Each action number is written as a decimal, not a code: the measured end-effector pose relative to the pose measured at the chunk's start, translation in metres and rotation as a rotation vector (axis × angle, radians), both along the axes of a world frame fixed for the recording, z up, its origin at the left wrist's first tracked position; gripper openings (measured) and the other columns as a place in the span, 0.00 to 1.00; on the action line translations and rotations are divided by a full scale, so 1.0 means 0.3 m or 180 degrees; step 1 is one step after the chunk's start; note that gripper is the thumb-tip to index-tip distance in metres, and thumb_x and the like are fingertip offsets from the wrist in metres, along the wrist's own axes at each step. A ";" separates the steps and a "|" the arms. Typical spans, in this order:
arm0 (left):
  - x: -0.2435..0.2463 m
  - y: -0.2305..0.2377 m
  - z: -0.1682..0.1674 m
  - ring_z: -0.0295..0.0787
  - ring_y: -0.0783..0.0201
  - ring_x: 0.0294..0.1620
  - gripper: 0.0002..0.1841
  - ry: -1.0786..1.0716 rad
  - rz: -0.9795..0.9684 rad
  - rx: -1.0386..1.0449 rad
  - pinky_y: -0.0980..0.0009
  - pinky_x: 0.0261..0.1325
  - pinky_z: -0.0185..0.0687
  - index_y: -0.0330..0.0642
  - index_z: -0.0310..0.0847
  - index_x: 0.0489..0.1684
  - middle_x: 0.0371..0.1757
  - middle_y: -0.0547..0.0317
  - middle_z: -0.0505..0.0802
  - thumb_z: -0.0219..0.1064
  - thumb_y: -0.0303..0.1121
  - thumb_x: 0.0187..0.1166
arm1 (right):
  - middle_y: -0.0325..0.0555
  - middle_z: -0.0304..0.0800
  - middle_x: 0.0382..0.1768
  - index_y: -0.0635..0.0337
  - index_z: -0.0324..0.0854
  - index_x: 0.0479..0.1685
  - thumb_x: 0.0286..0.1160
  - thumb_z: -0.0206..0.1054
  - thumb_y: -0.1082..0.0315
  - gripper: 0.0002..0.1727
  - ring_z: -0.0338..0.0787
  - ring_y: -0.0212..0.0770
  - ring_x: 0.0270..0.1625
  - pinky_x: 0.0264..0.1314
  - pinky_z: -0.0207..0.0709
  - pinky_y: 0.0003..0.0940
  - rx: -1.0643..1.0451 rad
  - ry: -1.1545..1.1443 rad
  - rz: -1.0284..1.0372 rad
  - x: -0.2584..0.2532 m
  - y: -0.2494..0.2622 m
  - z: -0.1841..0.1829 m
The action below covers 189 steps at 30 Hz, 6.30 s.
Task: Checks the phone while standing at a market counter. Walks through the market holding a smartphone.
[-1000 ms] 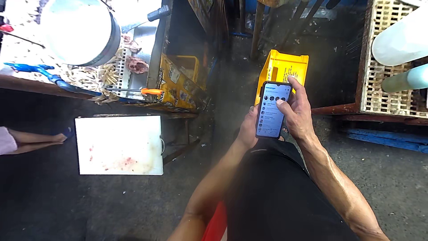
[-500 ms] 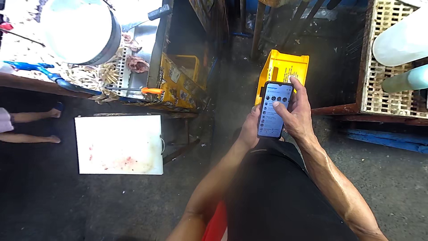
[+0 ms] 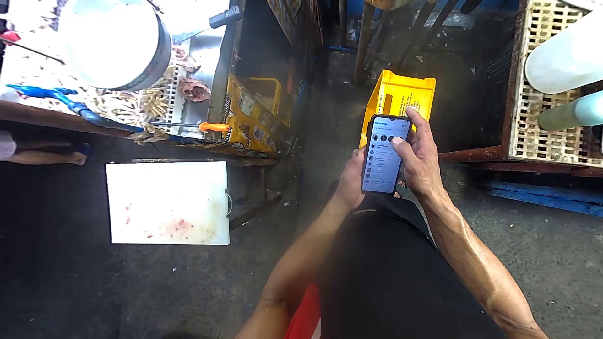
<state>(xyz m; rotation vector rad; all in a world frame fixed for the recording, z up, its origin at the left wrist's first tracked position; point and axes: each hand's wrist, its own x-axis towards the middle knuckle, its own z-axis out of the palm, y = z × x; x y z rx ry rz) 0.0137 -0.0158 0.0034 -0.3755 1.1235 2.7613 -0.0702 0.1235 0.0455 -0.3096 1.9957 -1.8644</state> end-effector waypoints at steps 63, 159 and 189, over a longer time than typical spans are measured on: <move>-0.019 0.012 0.027 0.86 0.62 0.67 0.39 -0.0163 0.0499 -0.0328 0.57 0.63 0.87 0.57 0.62 0.86 0.72 0.57 0.85 0.37 0.71 0.84 | 0.40 0.85 0.70 0.43 0.42 0.96 0.57 0.81 0.44 0.64 0.89 0.32 0.65 0.65 0.88 0.40 0.1194 0.0262 0.0706 0.100 0.055 -0.091; -0.001 0.135 -0.042 0.86 0.47 0.69 0.45 -0.0196 -0.0253 0.0111 0.42 0.72 0.80 0.48 0.62 0.86 0.71 0.45 0.86 0.49 0.74 0.77 | 0.49 0.94 0.48 0.64 0.76 0.67 0.89 0.46 0.59 0.22 0.95 0.46 0.48 0.51 0.91 0.43 0.0034 -0.0415 -0.1015 0.219 0.367 -0.195; 0.345 2.268 0.063 0.90 0.51 0.66 0.39 0.0539 -0.3532 -0.0310 0.47 0.63 0.89 0.57 0.63 0.83 0.68 0.57 0.90 0.22 0.66 0.86 | 0.50 0.93 0.48 0.66 0.79 0.65 0.87 0.51 0.58 0.22 0.94 0.41 0.46 0.49 0.89 0.38 -0.0215 -0.1103 -0.5411 1.663 2.194 -0.296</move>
